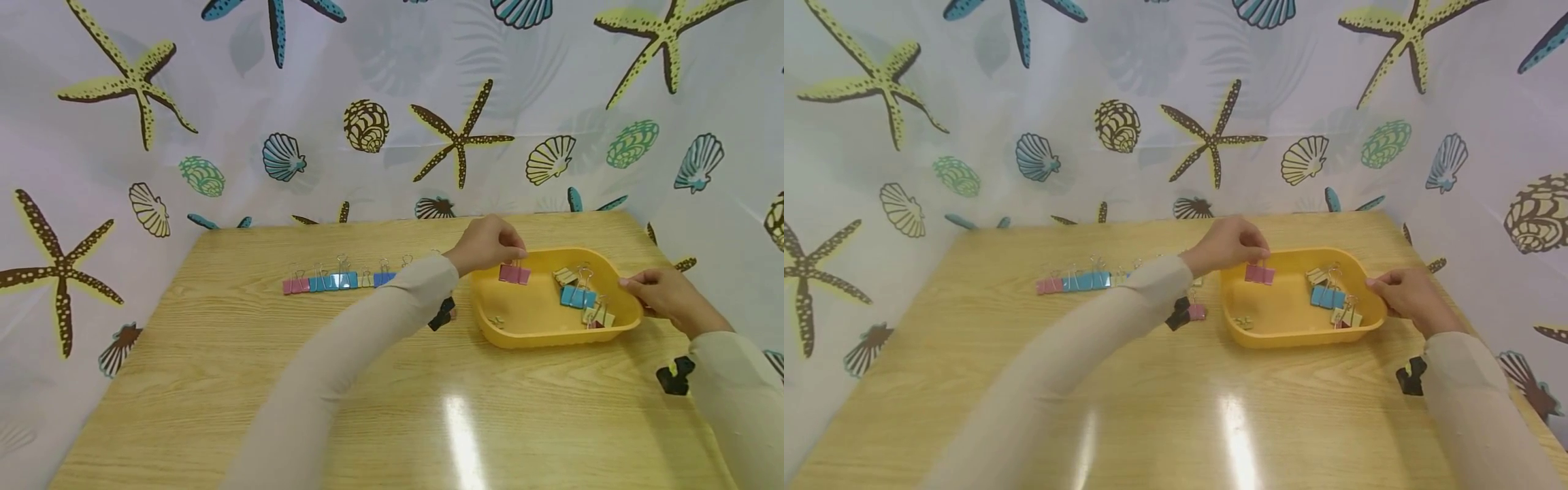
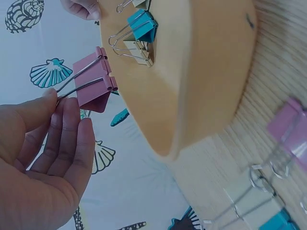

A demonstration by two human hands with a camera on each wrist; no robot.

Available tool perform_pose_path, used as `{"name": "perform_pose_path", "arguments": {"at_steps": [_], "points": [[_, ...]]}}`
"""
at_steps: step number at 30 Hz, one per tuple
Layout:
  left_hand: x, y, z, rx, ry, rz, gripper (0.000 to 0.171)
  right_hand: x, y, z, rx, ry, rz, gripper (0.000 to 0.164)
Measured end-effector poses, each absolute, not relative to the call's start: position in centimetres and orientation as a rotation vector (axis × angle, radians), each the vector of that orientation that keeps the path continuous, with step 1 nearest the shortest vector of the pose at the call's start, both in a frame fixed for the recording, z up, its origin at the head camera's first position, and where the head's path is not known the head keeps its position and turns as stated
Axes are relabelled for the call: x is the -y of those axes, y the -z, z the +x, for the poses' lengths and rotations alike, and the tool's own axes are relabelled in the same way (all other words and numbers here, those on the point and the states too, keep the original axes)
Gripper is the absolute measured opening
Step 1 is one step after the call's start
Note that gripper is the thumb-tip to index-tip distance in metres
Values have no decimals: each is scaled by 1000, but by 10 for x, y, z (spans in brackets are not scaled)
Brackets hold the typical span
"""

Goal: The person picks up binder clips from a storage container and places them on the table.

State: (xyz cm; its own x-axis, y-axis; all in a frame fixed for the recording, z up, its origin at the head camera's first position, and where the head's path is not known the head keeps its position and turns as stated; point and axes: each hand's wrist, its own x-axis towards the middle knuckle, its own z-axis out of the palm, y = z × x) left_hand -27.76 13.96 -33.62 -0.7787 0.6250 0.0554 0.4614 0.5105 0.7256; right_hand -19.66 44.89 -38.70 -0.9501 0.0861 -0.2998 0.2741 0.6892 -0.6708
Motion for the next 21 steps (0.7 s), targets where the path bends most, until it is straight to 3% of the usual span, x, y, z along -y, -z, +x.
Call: {"name": "perform_pose_path", "arguments": {"at_steps": [9, 21], "points": [[-85, 339, -281, -2553, -1115, 923, 12, -450, 390, -197, -2675, 1096, 297, 56], [2, 356, -283, -2583, -1091, 724, 14, -450, 392, -199, -2674, 1097, 304, 65]]}}
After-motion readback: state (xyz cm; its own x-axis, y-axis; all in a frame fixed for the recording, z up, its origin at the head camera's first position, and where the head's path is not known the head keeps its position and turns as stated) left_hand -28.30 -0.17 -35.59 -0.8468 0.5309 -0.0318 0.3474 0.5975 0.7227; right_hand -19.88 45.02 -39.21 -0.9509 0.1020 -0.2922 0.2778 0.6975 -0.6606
